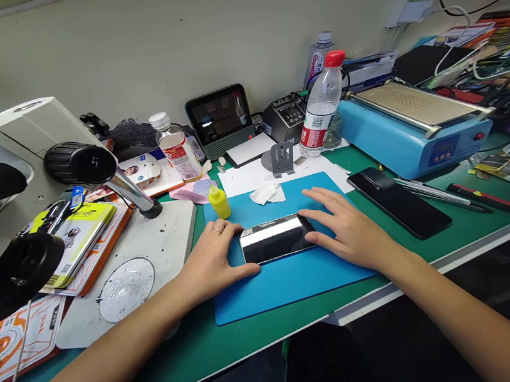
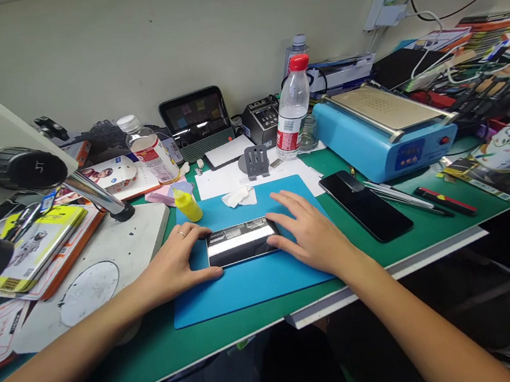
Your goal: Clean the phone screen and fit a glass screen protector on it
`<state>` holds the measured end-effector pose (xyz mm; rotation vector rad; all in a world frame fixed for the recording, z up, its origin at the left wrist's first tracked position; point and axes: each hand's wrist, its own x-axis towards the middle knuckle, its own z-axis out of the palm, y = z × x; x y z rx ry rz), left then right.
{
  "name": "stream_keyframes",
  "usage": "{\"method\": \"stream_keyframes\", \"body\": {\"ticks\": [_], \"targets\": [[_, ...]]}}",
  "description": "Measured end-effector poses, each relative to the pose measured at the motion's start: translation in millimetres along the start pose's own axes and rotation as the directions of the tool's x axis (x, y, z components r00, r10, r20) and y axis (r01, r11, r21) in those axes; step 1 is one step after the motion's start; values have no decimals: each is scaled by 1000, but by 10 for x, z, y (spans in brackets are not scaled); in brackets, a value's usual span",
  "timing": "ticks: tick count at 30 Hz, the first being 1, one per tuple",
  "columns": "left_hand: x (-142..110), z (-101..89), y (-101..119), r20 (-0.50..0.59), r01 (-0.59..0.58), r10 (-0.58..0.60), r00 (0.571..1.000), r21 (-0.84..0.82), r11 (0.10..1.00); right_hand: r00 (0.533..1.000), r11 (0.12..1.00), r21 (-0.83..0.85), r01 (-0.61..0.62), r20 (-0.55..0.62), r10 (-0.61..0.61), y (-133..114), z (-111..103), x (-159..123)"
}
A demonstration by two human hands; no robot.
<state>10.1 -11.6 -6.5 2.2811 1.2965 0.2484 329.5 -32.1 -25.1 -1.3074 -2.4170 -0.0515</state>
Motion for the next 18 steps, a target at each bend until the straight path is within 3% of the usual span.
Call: {"method": "stream_keyframes", "body": {"ticks": [3, 7, 10, 14, 18], "targets": [[-1, -7, 7, 8, 9, -9, 1000, -2, 1000, 997, 999, 13, 45, 61, -45, -5, 1, -2], [-1, -11, 6, 9, 9, -9, 1000, -2, 1000, 999, 1000, -2, -29, -29, 29, 0, 6, -5], [-1, -6, 3, 7, 6, -6, 1000, -2, 1000, 999, 999, 15, 51, 15, -51, -4, -6, -7], [1, 3, 2, 8, 5, -5, 1000, -1, 1000, 999, 999, 26, 46, -29, -46, -25, -28, -3], [-1, 15, -12, -16, -15, 15, 1000, 11, 1000, 997, 995, 65, 74, 24, -75, -32, -31, 1]]}}
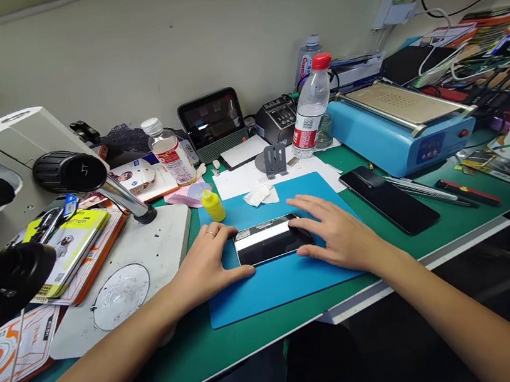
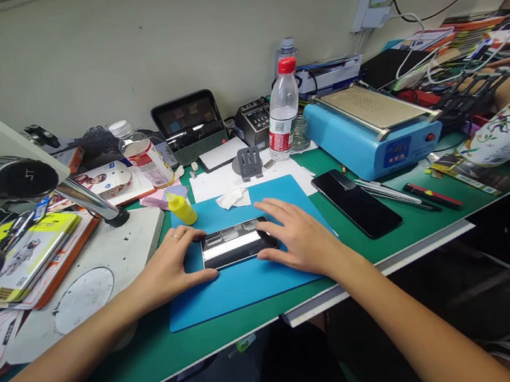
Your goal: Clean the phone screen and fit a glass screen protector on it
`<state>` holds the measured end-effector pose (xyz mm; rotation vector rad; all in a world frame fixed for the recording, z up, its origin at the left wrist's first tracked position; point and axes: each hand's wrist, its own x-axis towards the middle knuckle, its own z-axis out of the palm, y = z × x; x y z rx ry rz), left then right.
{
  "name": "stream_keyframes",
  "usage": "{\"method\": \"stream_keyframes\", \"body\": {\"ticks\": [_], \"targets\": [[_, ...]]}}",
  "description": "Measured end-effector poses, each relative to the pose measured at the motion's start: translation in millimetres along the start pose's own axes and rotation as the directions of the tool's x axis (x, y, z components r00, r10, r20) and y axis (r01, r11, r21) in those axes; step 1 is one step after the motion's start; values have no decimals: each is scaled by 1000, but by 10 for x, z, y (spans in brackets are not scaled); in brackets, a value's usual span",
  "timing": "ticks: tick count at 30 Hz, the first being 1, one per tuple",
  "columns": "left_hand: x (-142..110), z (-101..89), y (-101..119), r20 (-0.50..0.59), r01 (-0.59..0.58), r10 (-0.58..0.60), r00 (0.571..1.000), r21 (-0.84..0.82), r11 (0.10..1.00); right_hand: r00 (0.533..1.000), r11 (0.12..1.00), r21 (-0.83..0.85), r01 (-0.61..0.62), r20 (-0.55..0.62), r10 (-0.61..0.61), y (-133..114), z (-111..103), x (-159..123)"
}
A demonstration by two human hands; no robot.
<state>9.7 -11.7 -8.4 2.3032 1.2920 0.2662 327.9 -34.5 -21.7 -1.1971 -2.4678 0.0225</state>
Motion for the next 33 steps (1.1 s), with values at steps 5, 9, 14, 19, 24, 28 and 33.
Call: {"method": "stream_keyframes", "body": {"ticks": [5, 9, 14, 19, 24, 28, 33], "targets": [[-14, 19, -22, -22, -23, 23, 999, 1, 1000, 996, 993, 79, -85, 7, 84, 15, -1, -5], [-20, 21, -18, -43, -35, 35, 998, 2, 999, 991, 976, 174, -133, 11, 133, 21, -14, -15], [-10, -8, 24, -21, -21, 21, 1000, 26, 999, 989, 961, 234, -147, 29, 145, 23, -34, -17], [-12, -23, 9, -21, -54, 55, 998, 51, 997, 981, 947, 256, -194, 33, 192, 5, -36, -2], [-26, -22, -11, -28, -82, 85, 996, 85, 993, 975, 938, 263, -224, 74, 212, -8, -54, 26], [-33, -46, -14, -27, -114, 117, 993, 95, 989, 968, 925, 285, -251, 82, 237, -3, -79, 48], [-23, -64, -30, -21, -157, 161, 987, 129, 979, 970, 923, 299, -241, 110, 218, 11, -90, 38]]}}
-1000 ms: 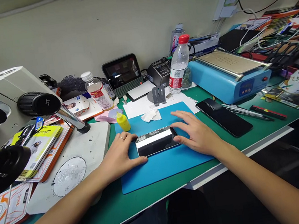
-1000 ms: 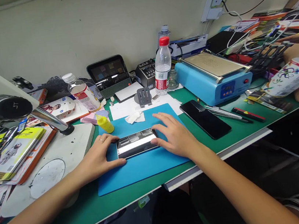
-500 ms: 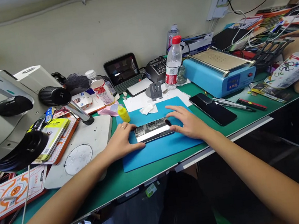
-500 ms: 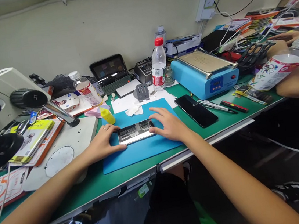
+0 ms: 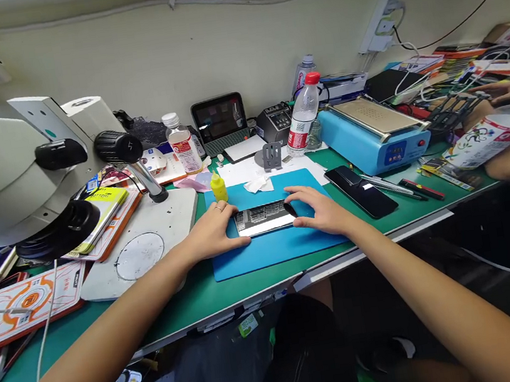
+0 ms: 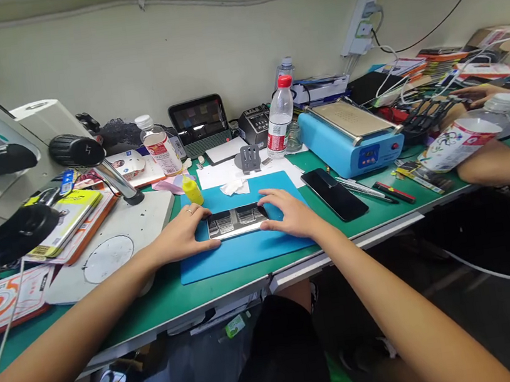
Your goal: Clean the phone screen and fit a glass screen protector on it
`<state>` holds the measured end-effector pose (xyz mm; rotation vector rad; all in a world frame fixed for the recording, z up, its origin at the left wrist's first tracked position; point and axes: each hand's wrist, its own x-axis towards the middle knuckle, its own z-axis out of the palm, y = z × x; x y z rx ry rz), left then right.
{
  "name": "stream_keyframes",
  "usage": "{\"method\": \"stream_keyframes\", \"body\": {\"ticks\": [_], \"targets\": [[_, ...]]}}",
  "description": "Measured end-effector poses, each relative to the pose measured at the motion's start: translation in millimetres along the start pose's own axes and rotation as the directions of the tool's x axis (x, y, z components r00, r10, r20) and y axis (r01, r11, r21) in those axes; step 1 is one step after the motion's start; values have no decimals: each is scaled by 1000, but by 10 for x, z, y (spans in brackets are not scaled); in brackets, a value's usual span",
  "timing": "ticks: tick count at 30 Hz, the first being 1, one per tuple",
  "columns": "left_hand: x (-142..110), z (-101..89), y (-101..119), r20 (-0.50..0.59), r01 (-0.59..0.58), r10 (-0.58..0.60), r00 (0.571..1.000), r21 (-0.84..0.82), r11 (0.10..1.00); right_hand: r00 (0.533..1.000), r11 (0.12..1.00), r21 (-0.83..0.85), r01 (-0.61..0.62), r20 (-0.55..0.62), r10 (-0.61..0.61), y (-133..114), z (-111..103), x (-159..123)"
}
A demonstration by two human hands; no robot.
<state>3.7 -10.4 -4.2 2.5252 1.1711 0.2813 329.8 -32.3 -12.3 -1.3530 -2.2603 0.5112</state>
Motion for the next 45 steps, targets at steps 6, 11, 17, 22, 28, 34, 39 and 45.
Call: {"method": "stream_keyframes", "body": {"ticks": [6, 11, 17, 22, 28, 34, 39, 45], "targets": [[72, -18, 60, 31, -16, 14, 999, 81, 997, 1000, 1000, 30, -8, -7, 9, 64, 17, -5], [176, -120, 80, 107, -19, 8, 994, 107, 994, 1000, 999, 47, -8, -6, 8, 100, 4, 3], [242, -163, 122, 139, -14, -3, 990, 123, 992, 1000, 1000, 22, -2, 8, 2, 124, 9, -18], [264, -107, 180, 107, -23, 3, 994, 193, 981, 996, 999, -35, 34, 86, -30, 98, -74, -5], [301, -96, 212, 118, -37, 4, 993, 272, 962, 890, 980, -127, 155, 448, -83, 92, -382, 457], [283, -105, 222, 128, -35, -3, 992, 294, 955, 857, 979, 22, 205, 479, -190, 280, -367, 772], [293, -114, 250, 147, -15, -29, 989, 292, 956, 885, 974, 122, 189, 408, -223, 354, -257, 769], [316, -122, 325, 183, 33, -87, 979, 280, 959, 891, 970, 117, 212, 385, -241, 341, -243, 767]]}}
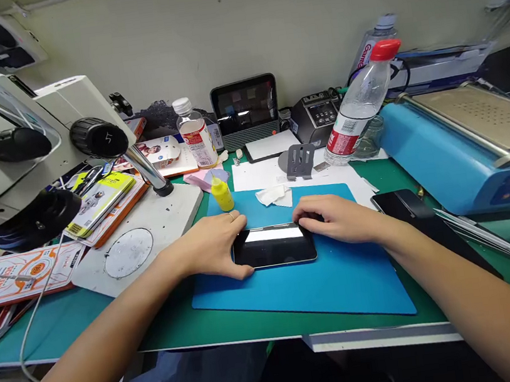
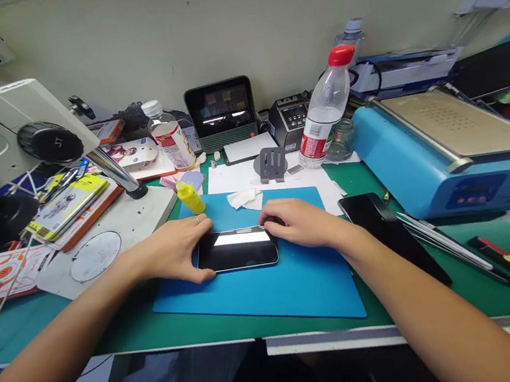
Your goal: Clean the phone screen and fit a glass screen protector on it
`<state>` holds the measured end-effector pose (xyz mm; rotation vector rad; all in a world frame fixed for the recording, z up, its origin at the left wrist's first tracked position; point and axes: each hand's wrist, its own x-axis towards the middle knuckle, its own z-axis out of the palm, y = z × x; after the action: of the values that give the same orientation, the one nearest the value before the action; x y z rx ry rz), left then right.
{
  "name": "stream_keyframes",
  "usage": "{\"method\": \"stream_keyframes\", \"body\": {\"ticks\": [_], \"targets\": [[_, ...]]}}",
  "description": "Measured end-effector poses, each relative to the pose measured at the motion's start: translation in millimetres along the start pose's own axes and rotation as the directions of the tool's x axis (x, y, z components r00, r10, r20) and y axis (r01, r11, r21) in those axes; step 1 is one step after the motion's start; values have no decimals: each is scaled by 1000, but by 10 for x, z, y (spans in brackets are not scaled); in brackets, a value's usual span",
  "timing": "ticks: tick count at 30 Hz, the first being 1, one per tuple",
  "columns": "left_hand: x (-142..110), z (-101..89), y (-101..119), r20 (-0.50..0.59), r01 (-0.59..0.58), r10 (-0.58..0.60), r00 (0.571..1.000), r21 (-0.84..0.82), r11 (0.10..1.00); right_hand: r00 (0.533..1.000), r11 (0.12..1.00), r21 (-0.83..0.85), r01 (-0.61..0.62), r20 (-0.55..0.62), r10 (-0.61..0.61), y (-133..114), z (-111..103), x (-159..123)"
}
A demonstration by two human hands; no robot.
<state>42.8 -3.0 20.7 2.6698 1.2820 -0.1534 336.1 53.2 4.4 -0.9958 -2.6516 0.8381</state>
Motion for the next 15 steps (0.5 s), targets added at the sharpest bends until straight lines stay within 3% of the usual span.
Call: {"method": "stream_keyframes", "body": {"ticks": [7, 11, 15], "targets": [[100, -68, 99, 18, 3, -4, 1000, 46, 999, 991, 995, -22, 96, -91, -98, -32, 131, -18], [141, -13, 110, -55, -23, 24, 998, 30, 999, 977, 983, -33, 183, -105, -186, -58, 199, -10], [112, 89, 96, -126, -59, 58, 990, -3, 998, 978, 982, -45, 181, -98, -184, -91, 226, -6]]}}
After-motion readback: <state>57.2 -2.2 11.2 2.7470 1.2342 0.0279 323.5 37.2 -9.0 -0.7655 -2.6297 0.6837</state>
